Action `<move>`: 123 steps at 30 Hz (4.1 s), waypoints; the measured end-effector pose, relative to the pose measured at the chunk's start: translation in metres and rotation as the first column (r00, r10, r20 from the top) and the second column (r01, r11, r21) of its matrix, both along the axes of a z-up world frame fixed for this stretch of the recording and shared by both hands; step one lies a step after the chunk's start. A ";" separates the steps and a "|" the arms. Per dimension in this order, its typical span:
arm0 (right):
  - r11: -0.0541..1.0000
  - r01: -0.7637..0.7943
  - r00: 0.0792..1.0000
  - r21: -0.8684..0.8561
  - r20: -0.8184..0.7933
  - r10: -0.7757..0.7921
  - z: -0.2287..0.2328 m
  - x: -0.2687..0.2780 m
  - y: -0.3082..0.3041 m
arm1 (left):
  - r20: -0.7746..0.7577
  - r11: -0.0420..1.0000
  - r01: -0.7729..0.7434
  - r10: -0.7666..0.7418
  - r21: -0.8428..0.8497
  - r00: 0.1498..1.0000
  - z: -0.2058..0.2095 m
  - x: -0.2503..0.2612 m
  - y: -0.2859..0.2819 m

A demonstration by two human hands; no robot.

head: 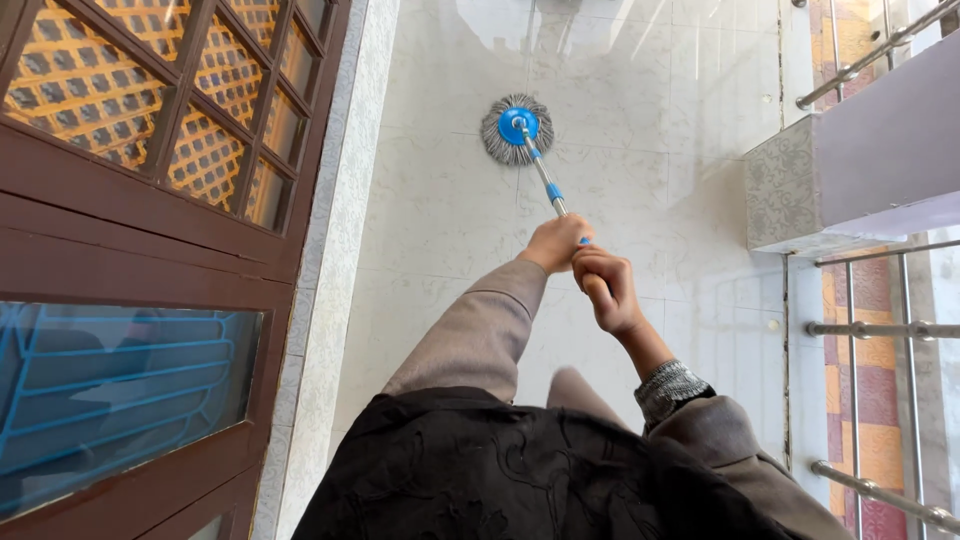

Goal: Mopping the tiled floor of a balcony area.

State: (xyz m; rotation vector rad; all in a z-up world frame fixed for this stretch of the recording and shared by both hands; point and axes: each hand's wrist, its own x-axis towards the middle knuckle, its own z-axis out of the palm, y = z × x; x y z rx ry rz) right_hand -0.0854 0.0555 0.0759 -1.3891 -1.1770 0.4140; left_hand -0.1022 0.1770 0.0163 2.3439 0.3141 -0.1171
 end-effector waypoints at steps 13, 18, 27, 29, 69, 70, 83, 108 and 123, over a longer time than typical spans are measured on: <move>0.996 -0.061 0.998 -0.063 -0.035 0.058 0.087 -0.098 -0.037 | 0.048 0.995 0.057 -0.054 -0.076 0.997 0.082 -0.110 -0.044; 0.980 -0.192 0.976 -0.045 -0.112 0.186 0.144 -0.153 -0.069 | -0.080 0.990 0.086 -0.095 -0.108 0.992 0.150 -0.177 -0.077; 0.977 -0.214 0.965 0.013 -0.151 0.213 0.171 -0.203 -0.065 | -0.134 0.991 0.075 -0.090 -0.112 0.987 0.160 -0.231 -0.079; 0.979 -0.204 0.968 0.001 -0.149 0.202 0.151 -0.204 -0.048 | -0.108 0.993 0.073 -0.082 -0.088 0.991 0.143 -0.231 -0.058; 0.992 -0.119 0.982 0.050 -0.141 0.125 0.169 -0.280 0.134 | -0.021 0.987 0.105 -0.108 -0.118 0.994 0.148 -0.302 0.118; 0.992 -0.118 0.983 0.050 -0.137 0.124 0.160 -0.281 0.135 | -0.017 0.987 0.106 -0.109 -0.117 0.994 0.142 -0.302 0.120; 0.991 -0.109 0.994 0.075 0.020 0.108 0.041 -0.187 0.299 | 0.047 0.970 0.081 -0.094 0.231 0.994 -0.025 -0.192 0.287; 0.983 0.179 0.983 -0.028 0.043 -0.178 -0.005 0.026 0.502 | -0.398 0.149 -0.577 0.585 -0.803 0.707 -0.009 0.010 0.456; 0.974 0.172 0.980 -0.148 -0.078 -0.185 0.131 -0.064 0.286 | -0.675 -0.306 -0.605 0.411 -0.735 0.612 -0.167 0.045 0.254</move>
